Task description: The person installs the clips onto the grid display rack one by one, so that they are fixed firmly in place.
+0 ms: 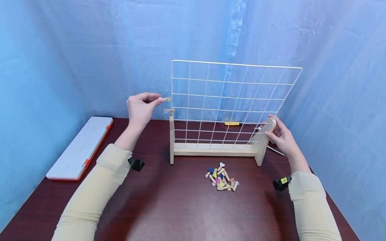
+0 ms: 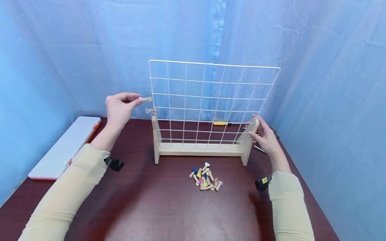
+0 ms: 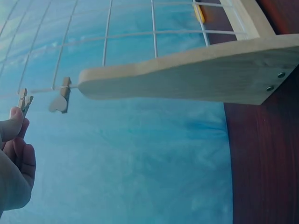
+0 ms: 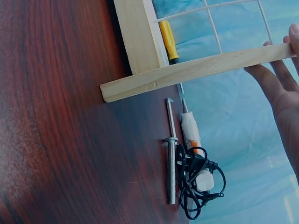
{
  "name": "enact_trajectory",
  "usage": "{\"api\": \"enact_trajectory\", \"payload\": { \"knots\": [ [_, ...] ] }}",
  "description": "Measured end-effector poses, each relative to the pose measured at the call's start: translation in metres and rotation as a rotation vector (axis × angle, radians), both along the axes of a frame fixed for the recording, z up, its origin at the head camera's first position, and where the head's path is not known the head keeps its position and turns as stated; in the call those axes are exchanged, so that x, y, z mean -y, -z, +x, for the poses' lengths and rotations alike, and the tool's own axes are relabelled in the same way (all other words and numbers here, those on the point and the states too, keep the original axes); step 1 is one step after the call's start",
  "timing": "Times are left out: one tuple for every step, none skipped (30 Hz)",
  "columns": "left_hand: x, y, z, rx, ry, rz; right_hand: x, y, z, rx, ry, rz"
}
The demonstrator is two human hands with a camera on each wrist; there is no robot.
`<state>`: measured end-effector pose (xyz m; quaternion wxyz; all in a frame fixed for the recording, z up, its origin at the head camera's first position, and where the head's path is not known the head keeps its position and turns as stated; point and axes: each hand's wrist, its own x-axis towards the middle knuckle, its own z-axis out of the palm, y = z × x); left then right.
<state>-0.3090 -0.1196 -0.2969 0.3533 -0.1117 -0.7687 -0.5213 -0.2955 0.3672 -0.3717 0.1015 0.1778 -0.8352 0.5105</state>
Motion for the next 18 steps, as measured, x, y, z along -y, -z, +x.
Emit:
{"api": "enact_trajectory", "payload": {
  "knots": [
    [0.000, 0.000, -0.002, 0.005, -0.004, -0.005, 0.000, 0.000, 0.000, 0.000, 0.000, 0.001],
    [0.000, 0.001, -0.003, 0.016, -0.001, -0.008, 0.000, 0.000, -0.001, -0.003, 0.001, 0.005],
    [-0.001, 0.001, -0.004, 0.028, 0.003, -0.012, 0.000, 0.000, -0.001, -0.006, -0.002, 0.002],
    [-0.002, 0.001, -0.005, 0.038, 0.008, -0.015, 0.000, 0.001, -0.001, -0.009, -0.004, 0.003],
    [-0.003, 0.001, -0.006, 0.045, 0.013, -0.017, 0.000, 0.001, -0.002, -0.012, -0.006, 0.001],
    [-0.004, 0.002, -0.007, 0.053, 0.015, -0.020, 0.000, 0.001, -0.003, -0.013, -0.009, -0.003],
    [-0.004, 0.002, -0.007, 0.061, 0.015, -0.021, 0.000, 0.002, -0.003, -0.014, -0.012, -0.006],
    [-0.005, 0.002, -0.007, 0.066, 0.016, -0.019, -0.001, 0.003, -0.004, -0.013, -0.014, -0.010],
    [-0.005, 0.003, -0.007, 0.065, 0.018, -0.016, -0.002, 0.004, -0.005, -0.013, -0.018, -0.014],
    [-0.006, 0.003, -0.007, 0.062, 0.019, -0.013, -0.003, 0.005, -0.006, -0.011, -0.020, -0.015],
    [-0.006, 0.004, -0.007, 0.058, 0.020, -0.012, -0.004, 0.007, -0.008, -0.009, -0.021, -0.018],
    [-0.006, 0.005, -0.007, 0.057, 0.020, -0.014, -0.006, 0.009, -0.009, -0.005, -0.020, -0.021],
    [-0.006, 0.005, -0.006, 0.056, 0.021, -0.017, -0.007, 0.010, -0.010, -0.003, -0.019, -0.021],
    [-0.006, 0.006, -0.006, 0.054, 0.024, -0.019, -0.008, 0.012, -0.012, -0.004, -0.020, -0.022],
    [-0.006, 0.006, -0.006, 0.053, 0.027, -0.024, -0.010, 0.013, -0.013, -0.007, -0.021, -0.023],
    [-0.006, 0.006, -0.006, 0.054, 0.029, -0.027, -0.010, 0.015, -0.014, -0.011, -0.021, -0.022],
    [-0.006, 0.006, -0.005, 0.053, 0.031, -0.033, -0.011, 0.016, -0.014, -0.016, -0.022, -0.024],
    [-0.006, 0.007, -0.005, 0.054, 0.033, -0.037, -0.012, 0.016, -0.015, -0.022, -0.025, -0.027]
  ]
}}
